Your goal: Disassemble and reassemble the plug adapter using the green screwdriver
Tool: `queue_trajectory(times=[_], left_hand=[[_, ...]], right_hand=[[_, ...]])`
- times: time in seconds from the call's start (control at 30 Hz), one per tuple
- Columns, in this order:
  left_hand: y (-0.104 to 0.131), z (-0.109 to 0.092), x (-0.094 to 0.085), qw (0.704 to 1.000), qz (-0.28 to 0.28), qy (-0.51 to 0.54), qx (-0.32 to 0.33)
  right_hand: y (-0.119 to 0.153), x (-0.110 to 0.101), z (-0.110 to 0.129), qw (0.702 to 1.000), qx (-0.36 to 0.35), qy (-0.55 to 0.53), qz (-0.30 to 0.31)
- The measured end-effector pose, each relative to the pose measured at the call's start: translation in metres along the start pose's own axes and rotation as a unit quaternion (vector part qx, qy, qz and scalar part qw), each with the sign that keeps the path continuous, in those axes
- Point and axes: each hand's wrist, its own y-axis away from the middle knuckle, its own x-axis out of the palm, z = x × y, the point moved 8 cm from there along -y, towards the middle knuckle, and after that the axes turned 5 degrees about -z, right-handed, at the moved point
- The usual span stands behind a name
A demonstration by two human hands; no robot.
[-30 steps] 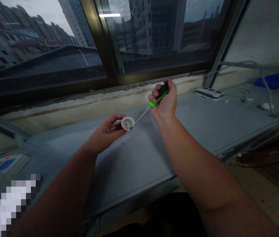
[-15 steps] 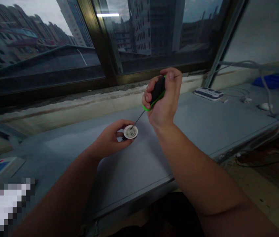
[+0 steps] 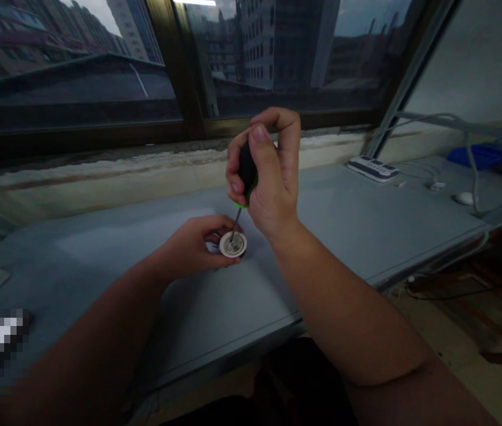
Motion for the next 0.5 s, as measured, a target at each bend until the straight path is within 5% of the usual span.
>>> queue_trajectory(times=[0.5], left_hand=[[-0.001,0.002,0.002,1.000,0.013,-0.018,0.001]], right_hand=[[0.008,0.019,0.003,0.986,-0.095,-0.026,0.135]])
